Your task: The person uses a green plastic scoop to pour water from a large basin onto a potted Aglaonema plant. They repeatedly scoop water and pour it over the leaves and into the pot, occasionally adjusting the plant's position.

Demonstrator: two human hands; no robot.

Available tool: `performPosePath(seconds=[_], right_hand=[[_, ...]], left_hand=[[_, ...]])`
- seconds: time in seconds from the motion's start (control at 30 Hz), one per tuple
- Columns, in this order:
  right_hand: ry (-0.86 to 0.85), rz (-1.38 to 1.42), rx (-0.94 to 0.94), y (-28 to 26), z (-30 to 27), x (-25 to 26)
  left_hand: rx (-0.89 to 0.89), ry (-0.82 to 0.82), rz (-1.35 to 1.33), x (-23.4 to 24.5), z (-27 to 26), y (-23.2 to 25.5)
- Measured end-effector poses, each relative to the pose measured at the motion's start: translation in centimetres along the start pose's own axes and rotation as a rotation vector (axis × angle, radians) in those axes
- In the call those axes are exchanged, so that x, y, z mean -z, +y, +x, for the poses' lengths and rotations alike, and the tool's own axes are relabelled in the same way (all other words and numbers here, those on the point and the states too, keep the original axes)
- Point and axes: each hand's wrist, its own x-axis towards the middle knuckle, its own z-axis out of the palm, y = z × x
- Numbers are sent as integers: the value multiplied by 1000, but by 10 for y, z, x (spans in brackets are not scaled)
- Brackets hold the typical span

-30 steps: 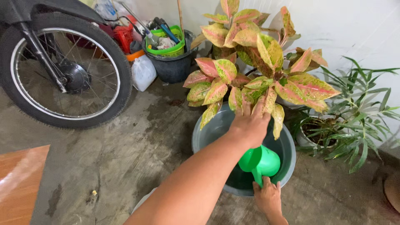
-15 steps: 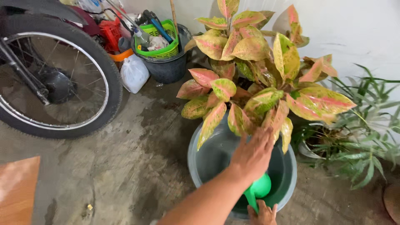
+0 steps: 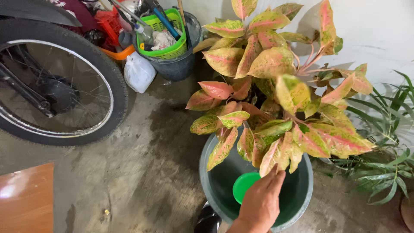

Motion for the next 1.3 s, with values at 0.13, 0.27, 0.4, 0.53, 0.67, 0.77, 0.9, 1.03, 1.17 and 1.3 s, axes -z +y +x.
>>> performPosePath(seconds=[0.13,0.27,0.4,0.53,0.67,0.77,0.9,1.03,1.17,1.3], right_hand=[[25,130,3,4,-19,-13],[75,312,0,10,-45,7],[78,655,-74,-15,-87,55],[-65,1304,-326,-64,-138,97],[-21,1311,-440,-98,-178,145],[2,1328,-484,-130,-207,183],[4,1481,-359,-160,-260,255],[5,1331,-466,-188,-288,335],[41,1229,-469,-198,-312,398],[-1,1321,-333,-212,-329,461]], left_hand=[[133,8,-68,12,-10,-3],[117,21,-56,28,-32,1],[193,-10,-39,37,-81,0],[304,-39,-77,40,-138,-13],[264,-52,-140,56,-143,-7],[201,-27,-159,88,-112,33],[268,-68,-209,144,-59,111],[373,-145,-229,194,-8,157],[550,-214,-246,230,19,178],[597,-242,-203,263,38,210]])
